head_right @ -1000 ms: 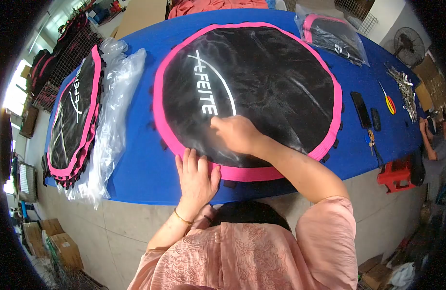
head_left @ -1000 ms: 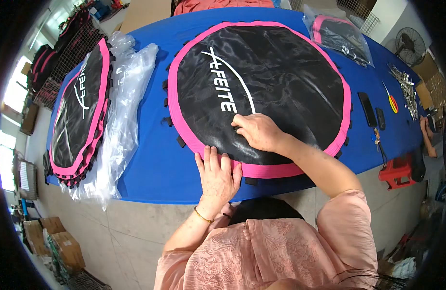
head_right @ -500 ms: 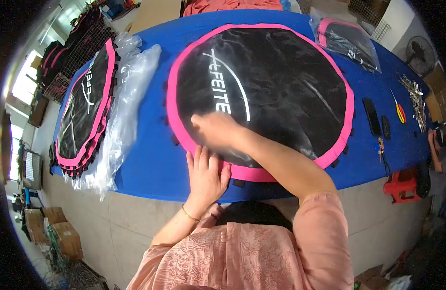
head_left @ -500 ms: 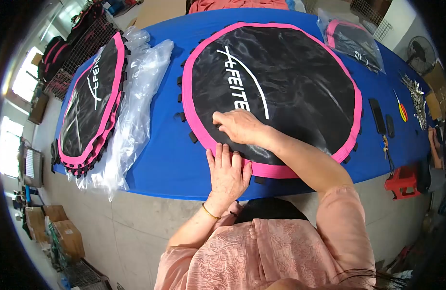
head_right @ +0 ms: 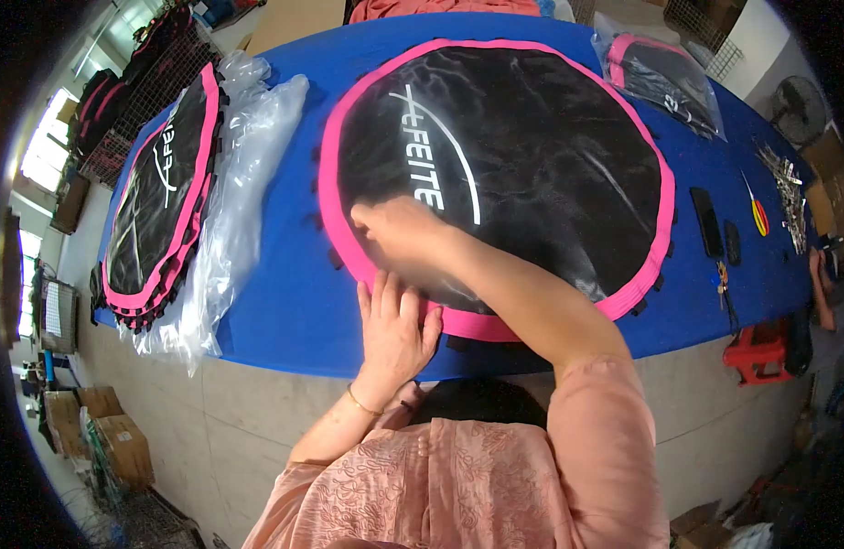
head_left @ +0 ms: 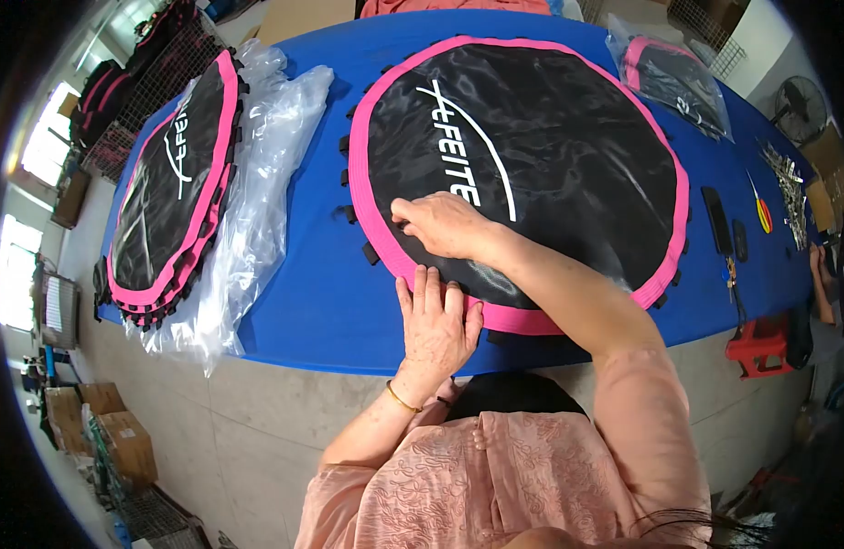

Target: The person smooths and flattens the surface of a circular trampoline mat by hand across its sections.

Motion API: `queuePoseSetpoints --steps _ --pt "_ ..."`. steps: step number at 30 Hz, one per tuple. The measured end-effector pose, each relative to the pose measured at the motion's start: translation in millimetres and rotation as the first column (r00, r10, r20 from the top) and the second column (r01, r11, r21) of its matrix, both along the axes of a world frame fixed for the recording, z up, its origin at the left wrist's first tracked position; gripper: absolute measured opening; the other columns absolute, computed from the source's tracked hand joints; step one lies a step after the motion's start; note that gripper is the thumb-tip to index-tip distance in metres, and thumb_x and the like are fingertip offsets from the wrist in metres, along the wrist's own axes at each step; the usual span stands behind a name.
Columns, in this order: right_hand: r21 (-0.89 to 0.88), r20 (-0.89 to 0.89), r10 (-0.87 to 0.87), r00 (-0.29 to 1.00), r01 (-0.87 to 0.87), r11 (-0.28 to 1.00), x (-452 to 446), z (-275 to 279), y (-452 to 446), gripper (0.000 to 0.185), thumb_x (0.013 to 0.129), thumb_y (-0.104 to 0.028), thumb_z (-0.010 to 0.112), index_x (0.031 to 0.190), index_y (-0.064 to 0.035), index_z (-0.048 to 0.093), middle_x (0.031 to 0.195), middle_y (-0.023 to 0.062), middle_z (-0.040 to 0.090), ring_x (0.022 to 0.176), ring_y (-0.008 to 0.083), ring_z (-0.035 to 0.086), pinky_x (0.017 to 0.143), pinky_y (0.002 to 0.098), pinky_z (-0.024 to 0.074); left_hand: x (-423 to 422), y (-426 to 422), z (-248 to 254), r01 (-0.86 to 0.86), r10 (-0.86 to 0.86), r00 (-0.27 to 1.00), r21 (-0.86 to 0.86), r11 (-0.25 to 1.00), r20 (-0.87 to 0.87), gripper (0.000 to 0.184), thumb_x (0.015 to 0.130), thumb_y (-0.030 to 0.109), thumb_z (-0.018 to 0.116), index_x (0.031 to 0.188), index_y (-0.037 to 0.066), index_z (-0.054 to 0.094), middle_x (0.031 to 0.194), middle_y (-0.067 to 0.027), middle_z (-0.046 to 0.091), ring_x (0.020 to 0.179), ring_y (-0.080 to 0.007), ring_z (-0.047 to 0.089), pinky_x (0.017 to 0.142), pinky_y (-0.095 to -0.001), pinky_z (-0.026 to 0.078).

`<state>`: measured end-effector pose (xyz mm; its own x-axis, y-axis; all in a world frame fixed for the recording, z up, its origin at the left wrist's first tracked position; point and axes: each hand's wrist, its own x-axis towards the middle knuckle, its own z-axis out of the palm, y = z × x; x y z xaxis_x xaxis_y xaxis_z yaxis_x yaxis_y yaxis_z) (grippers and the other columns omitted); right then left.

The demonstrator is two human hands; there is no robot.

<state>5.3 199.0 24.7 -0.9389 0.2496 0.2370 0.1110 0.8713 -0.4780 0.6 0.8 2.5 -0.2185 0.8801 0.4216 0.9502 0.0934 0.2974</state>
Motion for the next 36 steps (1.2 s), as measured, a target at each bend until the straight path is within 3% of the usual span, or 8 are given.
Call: queuePoseSetpoints --steps 3,5,6,9,12,20,30,36 --pt "-0.010 0.029 0.058 0.998 -0.058 0.998 28.0 14.6 -4.9 0.018 0.098 -0.013 0.070 0.112 -0.0082 0.059 0.098 0.0123 0.077 0.098 0.0374 0.073 0.084 0.0485 0.0545 0.1 -0.9 0.0 -0.001 0.001 1.000 0.001 1.000 0.003 0.045 0.098 0.036 0.069 0.119 -0.004 0.065 0.137 -0.0349 0.058 0.139 -0.0522 0.049 0.117 -0.0730 0.030" --pt "0.025 0.155 0.085 0.984 -0.090 0.996 45.3 22.8 -7.8 0.017 0.098 -0.013 0.070 0.112 -0.0086 0.061 0.097 0.0123 0.076 0.095 0.0375 0.072 0.084 0.0480 0.0543 0.0 -0.7 -1.4 0.001 -0.001 1.000 0.000 1.000 0.006 0.046 0.098 0.036 0.069 0.119 -0.004 0.065 0.137 -0.0351 0.058 0.139 -0.0525 0.048 0.118 -0.0730 0.030" --pt "0.049 0.031 0.105 0.994 -0.106 0.993 51.4 17.5 -6.7 0.019 0.095 -0.023 0.067 0.104 -0.0076 0.061 0.086 0.0162 0.074 0.087 0.0378 0.073 0.076 0.0500 0.0548 -0.4 -0.9 -1.8 0.004 -0.004 1.000 -0.002 1.000 0.006 0.046 0.098 0.036 0.068 0.120 -0.004 0.064 0.138 -0.0354 0.057 0.139 -0.0527 0.048 0.118 -0.0731 0.030" --pt "0.069 -0.027 0.084 0.996 -0.082 0.994 64.3 9.6 -1.3 0.017 0.094 -0.020 0.067 0.103 -0.0076 0.062 0.085 0.0161 0.073 0.086 0.0368 0.074 0.074 0.0494 0.0547 -0.3 -1.2 -1.5 0.003 -0.002 1.000 -0.004 1.000 0.010 0.049 0.098 0.036 0.069 0.121 -0.006 0.064 0.138 -0.0358 0.057 0.140 -0.0527 0.048 0.119 -0.0728 0.029" --pt "0.017 0.013 0.014 1.000 -0.015 1.000 57.9 9.8 5.5 0.018 0.097 -0.012 0.071 0.112 -0.0085 0.061 0.096 0.0122 0.075 0.095 0.0360 0.072 0.085 0.0484 0.0538 0.4 -1.4 -2.3 -0.006 0.006 1.000 0.004 1.000 0.026 0.051 0.098 0.037 0.069 0.121 -0.008 0.063 0.138 -0.0359 0.058 0.141 -0.0524 0.048 0.120 -0.0720 0.028" --pt "0.020 -0.004 -0.050 0.999 0.050 0.999 45.3 6.5 14.8 0.018 0.097 -0.013 0.071 0.110 -0.0092 0.061 0.096 0.0118 0.075 0.096 0.0367 0.072 0.085 0.0507 0.0529 0.4 -2.3 -4.7 -0.013 0.013 1.000 0.001 1.000 0.016 0.051 0.097 0.036 0.070 0.122 -0.009 0.062 0.139 -0.0348 0.058 0.141 -0.0510 0.048 0.122 -0.0696 0.028" --pt "0.033 0.075 0.121 0.990 -0.124 0.992 134.1 17.0 -12.6 0.013 0.096 -0.012 0.071 0.107 -0.0084 0.064 0.096 0.0090 0.075 0.094 0.0313 0.072 0.083 0.0444 0.0523 -0.4 -2.4 -5.9 -0.011 0.010 0.999 0.005 1.000 0.032 0.051 0.096 0.035 0.070 0.120 -0.009 0.061 0.139 -0.0344 0.058 0.141 -0.0509 0.049 0.122 -0.0695 0.028" --pt "0.014 0.004 0.025 1.000 -0.025 1.000 123.0 13.1 6.0 0.014 0.096 -0.013 0.071 0.109 -0.0092 0.065 0.097 0.0113 0.076 0.094 0.0351 0.072 0.082 0.0472 0.0537 0.5 -1.9 -4.3 -0.014 0.014 1.000 -0.001 1.000 0.011 0.051 0.096 0.035 0.071 0.120 -0.009 0.061 0.139 -0.0341 0.058 0.141 -0.0506 0.049 0.122 -0.0696 0.028"
